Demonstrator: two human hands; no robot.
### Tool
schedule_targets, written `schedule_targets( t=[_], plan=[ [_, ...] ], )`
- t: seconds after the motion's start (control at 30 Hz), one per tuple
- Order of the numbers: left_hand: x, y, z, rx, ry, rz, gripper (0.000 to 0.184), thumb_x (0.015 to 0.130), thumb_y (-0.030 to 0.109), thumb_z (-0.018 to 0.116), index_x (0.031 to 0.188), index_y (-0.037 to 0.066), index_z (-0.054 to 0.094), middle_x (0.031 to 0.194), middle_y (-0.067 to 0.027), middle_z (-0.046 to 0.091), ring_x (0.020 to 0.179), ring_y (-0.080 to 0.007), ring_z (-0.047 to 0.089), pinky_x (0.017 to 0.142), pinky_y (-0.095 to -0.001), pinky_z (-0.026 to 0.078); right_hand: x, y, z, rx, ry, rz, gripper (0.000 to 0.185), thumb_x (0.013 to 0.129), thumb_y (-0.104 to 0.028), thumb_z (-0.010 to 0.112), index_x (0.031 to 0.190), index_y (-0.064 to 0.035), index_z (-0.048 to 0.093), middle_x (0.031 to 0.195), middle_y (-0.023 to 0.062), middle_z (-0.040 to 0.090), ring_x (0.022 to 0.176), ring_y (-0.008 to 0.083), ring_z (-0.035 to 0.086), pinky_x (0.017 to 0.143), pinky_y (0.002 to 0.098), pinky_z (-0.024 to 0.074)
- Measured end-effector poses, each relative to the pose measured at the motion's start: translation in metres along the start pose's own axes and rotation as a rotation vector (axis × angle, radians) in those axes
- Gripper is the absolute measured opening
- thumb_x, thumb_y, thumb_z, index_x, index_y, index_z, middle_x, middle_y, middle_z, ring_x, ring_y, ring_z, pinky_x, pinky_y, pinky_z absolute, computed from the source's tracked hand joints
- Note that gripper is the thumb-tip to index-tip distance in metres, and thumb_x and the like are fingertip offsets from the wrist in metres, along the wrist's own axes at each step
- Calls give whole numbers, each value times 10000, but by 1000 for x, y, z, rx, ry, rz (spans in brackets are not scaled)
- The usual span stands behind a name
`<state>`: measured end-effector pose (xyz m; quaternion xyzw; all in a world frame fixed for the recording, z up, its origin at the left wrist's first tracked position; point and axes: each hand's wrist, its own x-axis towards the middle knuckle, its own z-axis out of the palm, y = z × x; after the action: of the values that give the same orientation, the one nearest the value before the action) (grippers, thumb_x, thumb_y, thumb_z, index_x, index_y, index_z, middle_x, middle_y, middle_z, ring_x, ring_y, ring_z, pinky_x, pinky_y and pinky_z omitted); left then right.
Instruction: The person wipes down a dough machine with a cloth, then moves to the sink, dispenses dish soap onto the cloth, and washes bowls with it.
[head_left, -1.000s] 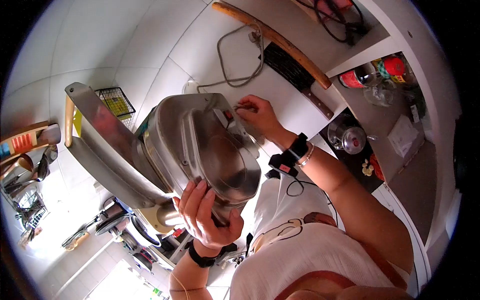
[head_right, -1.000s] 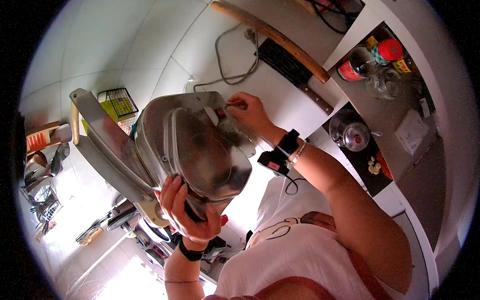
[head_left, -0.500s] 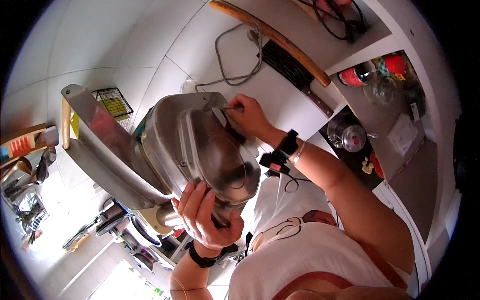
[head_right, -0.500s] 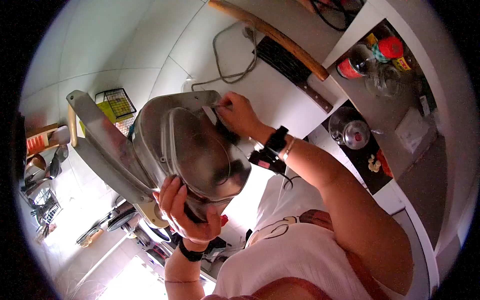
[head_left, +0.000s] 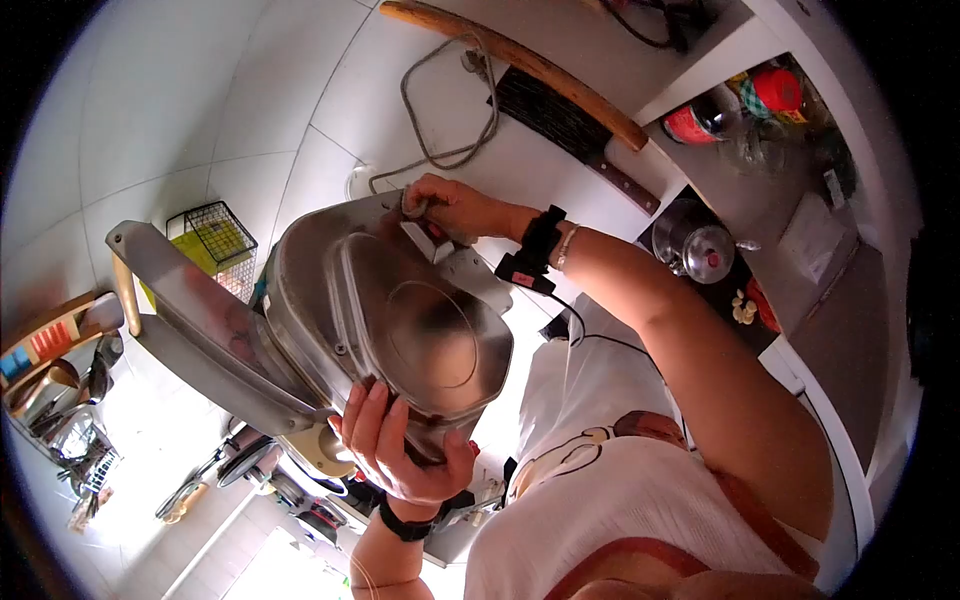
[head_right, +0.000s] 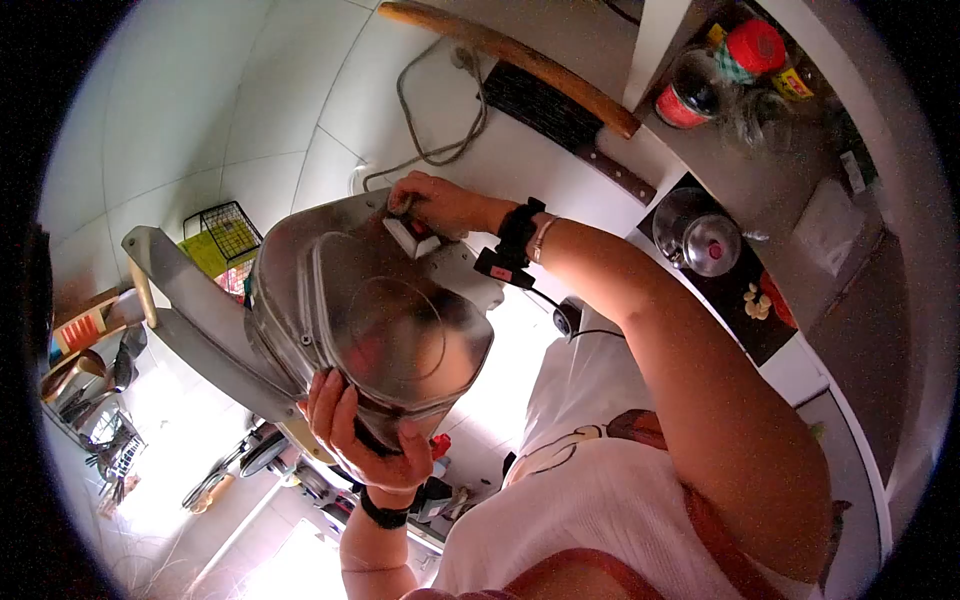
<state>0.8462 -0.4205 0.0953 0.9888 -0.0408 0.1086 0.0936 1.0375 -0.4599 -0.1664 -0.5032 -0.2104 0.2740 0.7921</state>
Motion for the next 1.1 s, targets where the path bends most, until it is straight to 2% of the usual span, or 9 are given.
schedule_targets(
  t=[0.07,0.13,0.17,0.27,0.4,0.47,0.67,0.77,1.1],
  plan=[
    [0,1,0,-3,-9,-1,457,786,308,538,1143,30,468,1205,-159,463,1193,-327,404,1049,-452,213,-12,17,4,15,-57,13,124,796,20,515,905,-38,516,933,23,529,865,119,482,770,255,408],
    [-1,1,2,4,16,-6,461,797,308,533,1157,30,458,1205,-158,460,1201,-332,394,1051,-452,205,-45,37,-1,-411,-25,-40,136,806,30,484,914,-46,516,917,26,520,887,130,481,802,270,401],
    [-1,1,1,0,17,-2,461,797,308,533,1157,30,458,1205,-158,460,1201,-332,394,1051,-452,205,-65,35,-1,-304,-34,119,111,806,18,496,894,-45,516,901,34,510,882,143,486,806,286,401],
    [1,4,-2,60,-10,-5,484,845,347,494,1205,29,436,1217,-143,478,1191,-320,417,1045,-473,242,-83,29,0,-12,-63,56,156,781,46,513,907,-37,552,912,82,531,891,206,522,783,295,415],
    [-1,2,-1,65,-17,9,485,848,353,497,1203,29,440,1217,-146,480,1190,-318,419,1042,-475,249,-34,-27,0,-107,81,-130,157,791,100,522,892,-20,531,918,37,519,883,123,515,802,256,425],
    [-3,2,1,62,20,-1,479,851,353,491,1201,30,444,1222,-149,479,1187,-316,421,1038,-475,256,-15,-44,3,-152,-180,-291,154,795,81,536,910,-21,554,941,47,531,881,125,530,791,264,438],
    [-2,3,0,42,-21,-25,455,800,305,534,1159,37,449,1213,-139,438,1225,-316,364,1049,-453,188,8,-30,8,-80,-161,-32,128,807,46,552,899,-38,582,934,53,529,863,147,544,779,274,446],
    [0,4,0,28,-15,-34,444,807,308,533,1154,45,450,1207,-130,439,1217,-314,369,1048,-455,188,-3,-41,7,-164,-200,-244,125,797,38,554,892,-38,583,893,55,543,830,164,555,762,284,453],
    [-2,3,-1,81,-26,-10,501,857,370,486,1220,33,414,1250,-142,444,1206,-307,393,1053,-475,214,2,-35,12,-216,-123,-137,170,716,116,503,786,-27,563,835,62,502,907,213,517,750,302,436]
  ],
)
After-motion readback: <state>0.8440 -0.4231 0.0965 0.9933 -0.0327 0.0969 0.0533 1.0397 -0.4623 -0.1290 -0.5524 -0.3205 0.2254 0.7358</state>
